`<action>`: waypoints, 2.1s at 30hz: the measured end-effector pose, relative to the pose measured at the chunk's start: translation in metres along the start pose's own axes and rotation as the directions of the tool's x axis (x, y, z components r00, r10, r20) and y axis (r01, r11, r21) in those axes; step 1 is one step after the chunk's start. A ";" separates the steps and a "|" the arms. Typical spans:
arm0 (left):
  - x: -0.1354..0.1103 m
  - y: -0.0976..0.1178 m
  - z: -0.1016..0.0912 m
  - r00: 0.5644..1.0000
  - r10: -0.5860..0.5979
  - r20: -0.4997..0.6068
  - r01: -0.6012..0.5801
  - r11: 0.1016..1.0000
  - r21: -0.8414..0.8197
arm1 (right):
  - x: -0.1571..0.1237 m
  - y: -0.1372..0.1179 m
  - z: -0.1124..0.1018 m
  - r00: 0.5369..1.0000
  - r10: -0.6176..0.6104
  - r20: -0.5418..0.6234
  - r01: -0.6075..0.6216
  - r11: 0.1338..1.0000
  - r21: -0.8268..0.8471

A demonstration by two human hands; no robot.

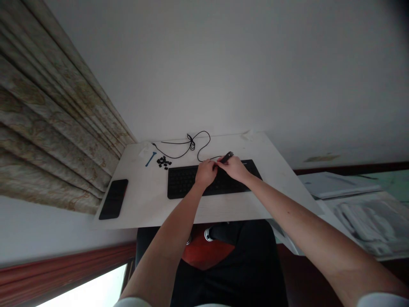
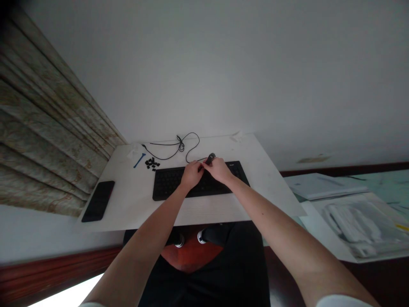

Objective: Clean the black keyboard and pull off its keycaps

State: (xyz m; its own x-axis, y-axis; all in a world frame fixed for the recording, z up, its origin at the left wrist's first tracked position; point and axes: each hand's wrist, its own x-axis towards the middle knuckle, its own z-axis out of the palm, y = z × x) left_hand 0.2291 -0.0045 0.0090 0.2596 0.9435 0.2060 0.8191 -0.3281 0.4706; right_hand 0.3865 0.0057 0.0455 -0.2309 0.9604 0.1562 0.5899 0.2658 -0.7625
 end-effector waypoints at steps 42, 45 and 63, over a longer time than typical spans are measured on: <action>-0.001 0.001 -0.001 1.000 0.019 -0.003 -0.020 1.000 -0.013 | 0.014 0.003 -0.005 0.966 0.225 0.126 -0.256 0.898 0.357; -0.001 0.002 -0.002 1.000 0.006 -0.010 -0.007 0.999 -0.032 | 0.009 0.009 -0.008 0.948 0.277 0.153 -0.315 0.763 0.564; -0.002 0.003 -0.002 1.000 0.018 0.007 -0.018 0.999 0.030 | -0.007 0.008 0.010 0.975 0.200 -0.097 -0.196 0.980 0.046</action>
State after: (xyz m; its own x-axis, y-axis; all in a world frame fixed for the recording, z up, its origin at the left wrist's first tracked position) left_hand 0.2302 -0.0071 0.0114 0.2776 0.9378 0.2086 0.8294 -0.3435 0.4405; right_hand 0.3846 0.0000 0.0321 -0.0324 0.9976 0.0608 0.5872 0.0682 -0.8066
